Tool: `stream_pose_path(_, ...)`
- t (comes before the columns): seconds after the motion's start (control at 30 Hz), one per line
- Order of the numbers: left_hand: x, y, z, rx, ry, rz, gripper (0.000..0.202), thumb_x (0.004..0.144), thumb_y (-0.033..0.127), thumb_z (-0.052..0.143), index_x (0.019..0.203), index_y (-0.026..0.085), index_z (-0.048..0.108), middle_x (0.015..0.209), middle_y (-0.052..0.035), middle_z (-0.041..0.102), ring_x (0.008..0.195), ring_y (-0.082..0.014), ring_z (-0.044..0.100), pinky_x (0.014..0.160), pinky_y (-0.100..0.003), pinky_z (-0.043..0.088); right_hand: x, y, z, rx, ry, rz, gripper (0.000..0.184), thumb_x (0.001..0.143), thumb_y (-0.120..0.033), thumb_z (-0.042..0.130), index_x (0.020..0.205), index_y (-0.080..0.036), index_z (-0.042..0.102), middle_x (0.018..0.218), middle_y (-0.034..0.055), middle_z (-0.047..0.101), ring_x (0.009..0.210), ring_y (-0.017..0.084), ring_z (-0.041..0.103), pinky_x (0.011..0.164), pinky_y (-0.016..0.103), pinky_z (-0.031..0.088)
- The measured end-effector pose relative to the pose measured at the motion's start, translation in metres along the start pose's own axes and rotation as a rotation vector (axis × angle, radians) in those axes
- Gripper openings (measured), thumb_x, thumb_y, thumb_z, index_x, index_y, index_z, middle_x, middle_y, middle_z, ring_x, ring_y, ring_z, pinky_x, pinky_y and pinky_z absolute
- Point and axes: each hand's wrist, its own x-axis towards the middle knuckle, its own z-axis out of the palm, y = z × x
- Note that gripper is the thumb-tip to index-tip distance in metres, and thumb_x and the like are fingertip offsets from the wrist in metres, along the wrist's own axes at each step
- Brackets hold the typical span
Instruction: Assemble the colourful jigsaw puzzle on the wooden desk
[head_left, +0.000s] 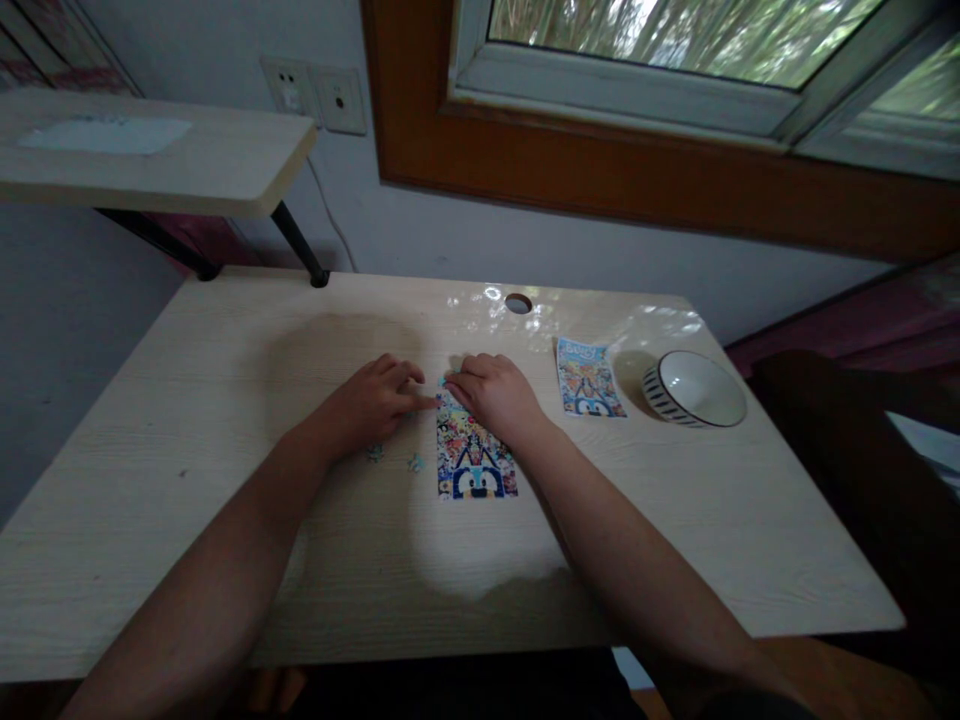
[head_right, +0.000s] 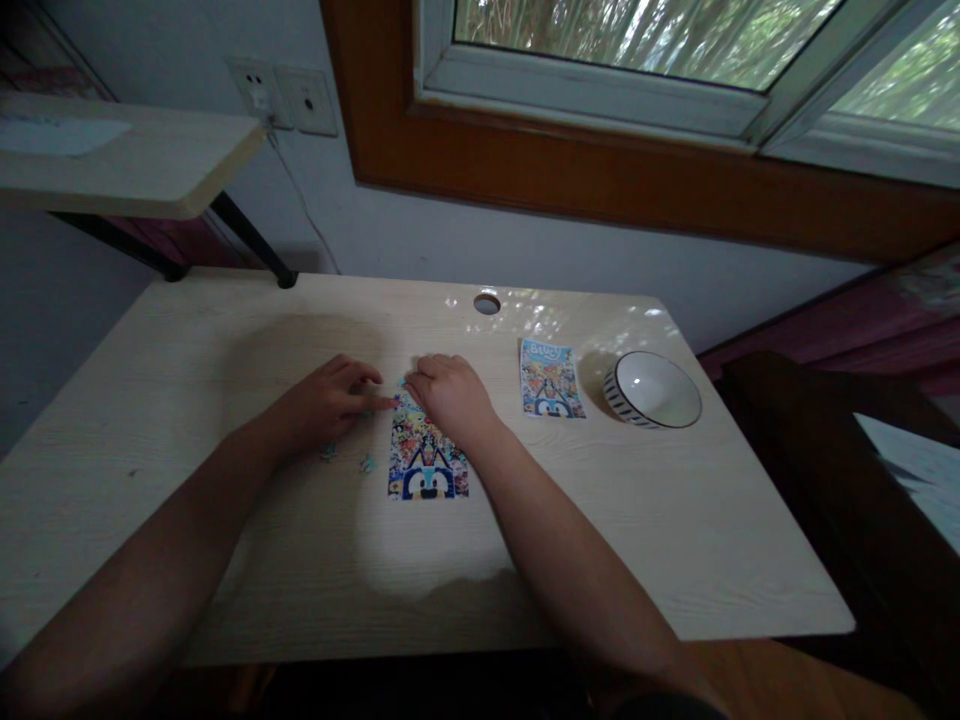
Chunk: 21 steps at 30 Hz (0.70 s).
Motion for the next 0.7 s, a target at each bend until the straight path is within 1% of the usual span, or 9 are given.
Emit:
stream_pose_path(0.2, 0.0002, 0.0002, 0.0001, -0.009, 0.000, -0.010, 0.043, 0.095, 0.011, 0.061, 0.127, 0.037, 0.073, 0.123, -0.0084, 0.060, 0.110, -0.0247, 0.052, 0.099, -0.045, 0.048, -0.0003, 0.0040, 0.0020, 0.022, 0.004, -0.021, 0.024, 0.105, -0.031, 0.057, 0.096, -0.021, 0.077, 0.089, 0.0059, 0.069, 0.085, 0.021, 0.057, 0.074, 0.036, 0.031)
stream_pose_path(0.7, 0.0011, -0.0001, -0.0002, -0.010, 0.000, -0.007, 0.043, 0.093, 0.012, 0.062, 0.126, 0.036, 0.073, 0.123, -0.0088, 0.061, 0.109, -0.0247, 0.052, 0.098, -0.045, 0.048, 0.0001, 0.0029, 0.0011, 0.055, 0.017, -0.063, 0.023, 0.104, -0.031, 0.058, 0.095, -0.021, 0.077, 0.087, 0.0056, 0.069, 0.083, 0.020, 0.057, 0.073, 0.035, 0.030)
